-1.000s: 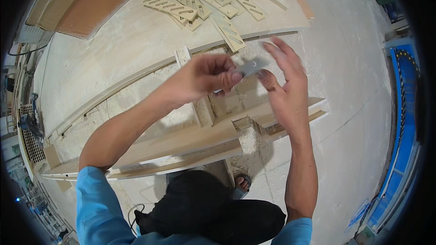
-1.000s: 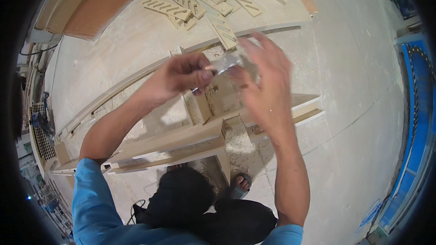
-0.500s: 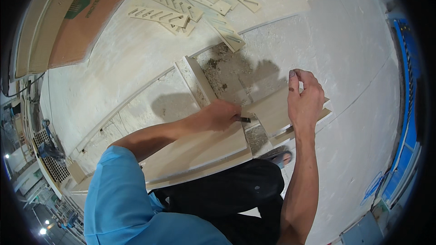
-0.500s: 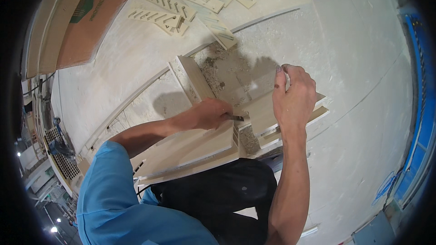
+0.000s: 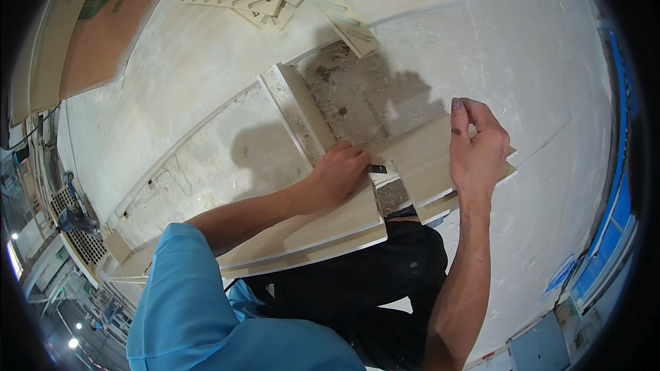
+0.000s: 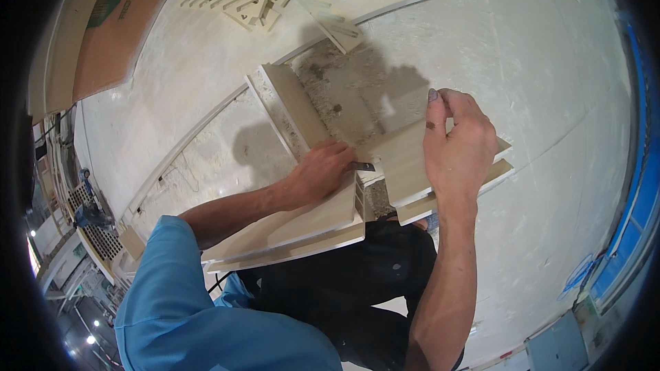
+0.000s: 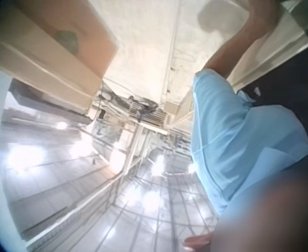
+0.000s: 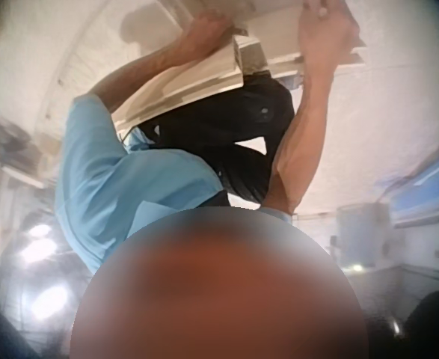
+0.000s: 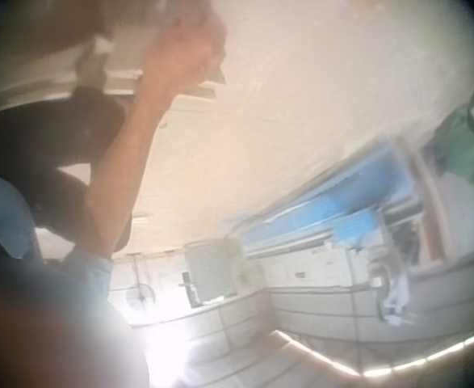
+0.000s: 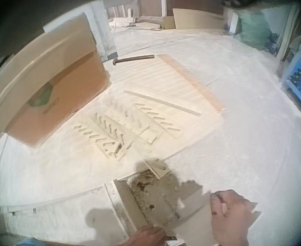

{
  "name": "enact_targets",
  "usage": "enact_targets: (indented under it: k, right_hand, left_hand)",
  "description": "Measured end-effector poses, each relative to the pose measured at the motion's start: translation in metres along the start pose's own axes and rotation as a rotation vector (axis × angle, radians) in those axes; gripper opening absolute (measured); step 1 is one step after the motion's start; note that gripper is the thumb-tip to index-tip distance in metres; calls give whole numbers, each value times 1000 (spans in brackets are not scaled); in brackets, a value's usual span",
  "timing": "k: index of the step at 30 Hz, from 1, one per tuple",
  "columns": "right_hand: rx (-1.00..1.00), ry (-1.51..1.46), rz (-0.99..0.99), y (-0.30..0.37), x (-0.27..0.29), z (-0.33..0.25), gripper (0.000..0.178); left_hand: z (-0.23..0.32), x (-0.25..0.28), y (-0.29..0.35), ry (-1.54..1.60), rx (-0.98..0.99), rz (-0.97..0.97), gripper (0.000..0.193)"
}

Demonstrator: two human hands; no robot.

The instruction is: The person assembles a wooden furniture frame on the floor, using a utility knife to scrape and smooth edges and joints. They repeatedly reposition the frame and trim small sections to fit components together.

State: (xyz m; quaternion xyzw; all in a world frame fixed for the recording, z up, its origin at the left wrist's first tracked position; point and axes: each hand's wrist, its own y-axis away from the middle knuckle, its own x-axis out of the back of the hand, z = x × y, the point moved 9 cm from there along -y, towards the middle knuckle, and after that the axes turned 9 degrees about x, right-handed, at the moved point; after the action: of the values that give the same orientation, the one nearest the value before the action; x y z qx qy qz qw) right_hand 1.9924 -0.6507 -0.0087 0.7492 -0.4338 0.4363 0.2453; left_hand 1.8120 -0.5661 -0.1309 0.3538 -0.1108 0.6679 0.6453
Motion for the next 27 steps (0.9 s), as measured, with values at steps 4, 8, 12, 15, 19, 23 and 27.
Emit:
enact_targets:
  k: [4, 8, 12, 15, 19, 23, 27]
  right_hand:
    - [-31, -23, -26, 0, -1, 1, 22]
    - [-10, 5, -21, -1, 0, 0, 24]
    - [-5, -16, -17, -1, -1, -1, 26]
    - [-15, -14, -40, 0, -2, 0, 31]
    - [-12, -7, -14, 0, 1, -1, 26]
    - [-6, 7, -22, 0, -1, 0, 25]
    - [6, -6, -9, 0, 0, -1, 24]
  left_hand:
    - [-3, -2, -2, 73, 91, -63, 9]
    - [14, 14, 2, 141, 97, -65, 8]
    - [52, 42, 23, 227, -23, -90, 15]
    - [59, 55, 25, 194, -37, -66, 13]
    - [27, 45, 4, 35, 64, 39, 15]
    - [5, 6, -7, 36, 72, -76, 11]
    - [15, 17, 5, 150, 133, -53, 9]
